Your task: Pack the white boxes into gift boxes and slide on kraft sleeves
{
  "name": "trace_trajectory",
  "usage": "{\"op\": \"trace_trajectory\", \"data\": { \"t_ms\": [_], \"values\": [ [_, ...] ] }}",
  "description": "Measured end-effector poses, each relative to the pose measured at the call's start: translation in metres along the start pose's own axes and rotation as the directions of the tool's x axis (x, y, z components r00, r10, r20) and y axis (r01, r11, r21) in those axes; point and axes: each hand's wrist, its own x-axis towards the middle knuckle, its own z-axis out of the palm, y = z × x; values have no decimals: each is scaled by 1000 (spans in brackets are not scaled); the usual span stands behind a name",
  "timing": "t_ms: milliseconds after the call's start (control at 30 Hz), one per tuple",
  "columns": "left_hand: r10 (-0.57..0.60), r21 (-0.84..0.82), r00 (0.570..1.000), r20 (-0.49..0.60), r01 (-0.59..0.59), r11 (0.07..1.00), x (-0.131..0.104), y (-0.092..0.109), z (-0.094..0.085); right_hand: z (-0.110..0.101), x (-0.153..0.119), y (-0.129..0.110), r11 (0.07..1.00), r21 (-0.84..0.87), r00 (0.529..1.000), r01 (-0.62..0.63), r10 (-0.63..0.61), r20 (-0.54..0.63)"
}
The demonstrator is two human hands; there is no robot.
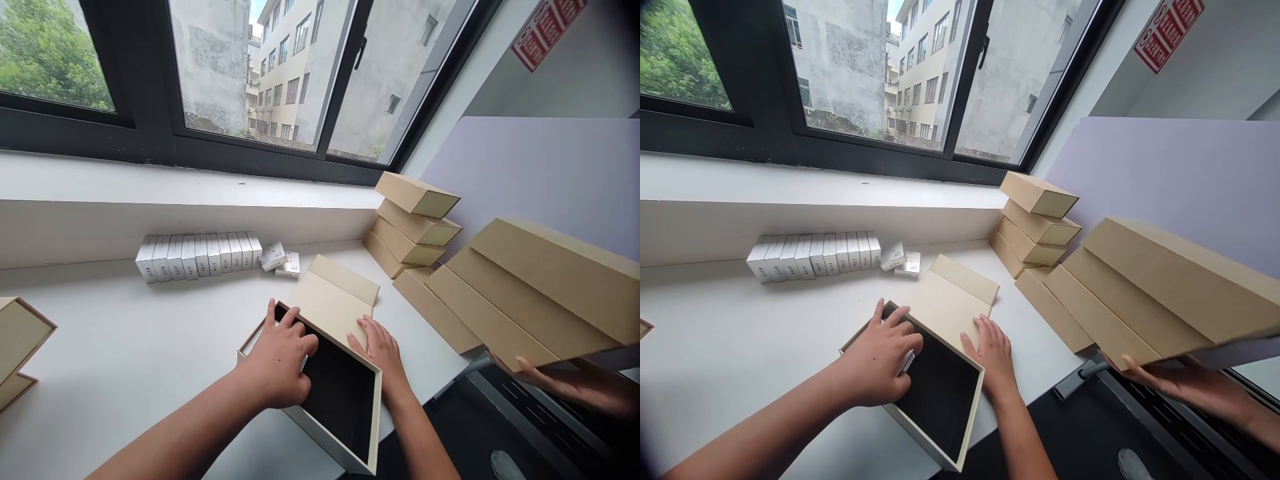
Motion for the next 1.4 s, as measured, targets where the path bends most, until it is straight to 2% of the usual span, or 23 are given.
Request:
{"op": "trace_trajectory", "data": {
  "t_ms": [100, 200, 267, 300, 400, 567, 700, 867, 967, 1100, 1233, 1400],
  "values": [
    [-32, 87, 998, -48, 36, 996, 1, -3, -2, -6, 1, -1, 983, 184, 999, -8, 15, -38],
    [-76, 143, 995, -65, 85, 986, 2, -7, -3, -25, 11, -14, 930, 366, 982, -7, 76, -174],
    [-92, 170, 993, -72, 103, 980, 2, -8, -3, -39, 27, -35, 923, 376, 970, 76, 19, -242],
    [-91, 180, 993, -78, 104, 978, 2, -8, -3, -45, 38, -48, 925, 358, 974, 124, -45, -223],
    [-90, 166, 992, -92, 104, 981, 1, -10, -1, -48, 82, -98, 933, 303, 978, 194, -207, 12],
    [-73, 57, 985, -156, 83, 995, 1, -20, 3, -12, 158, -177, 931, 204, 907, 304, -348, 237],
    [-72, 19, 983, -169, 76, 997, 1, -25, 5, 14, 195, -212, 942, 78, 851, 326, -328, 409],
    [-59, -8, 987, -152, 58, 998, 1, -25, 7, 31, 224, -226, 940, -53, 815, 337, -263, 516],
    [-51, -5, 985, -163, 50, 999, 3, -25, 7, 39, 233, -227, 902, -72, 791, 425, -332, 515],
    [-61, 34, 988, -139, 66, 997, 5, -24, 7, 52, 233, -225, 852, -63, 764, 520, -431, 481],
    [-64, 58, 991, -116, 71, 996, 5, -24, 8, 57, 227, -223, 841, -74, 780, 535, -459, 426],
    [-97, 8, 992, -79, 98, 995, 2, -22, 6, 37, 230, -211, 865, -90, 813, 493, -421, 402]
  ]
}}
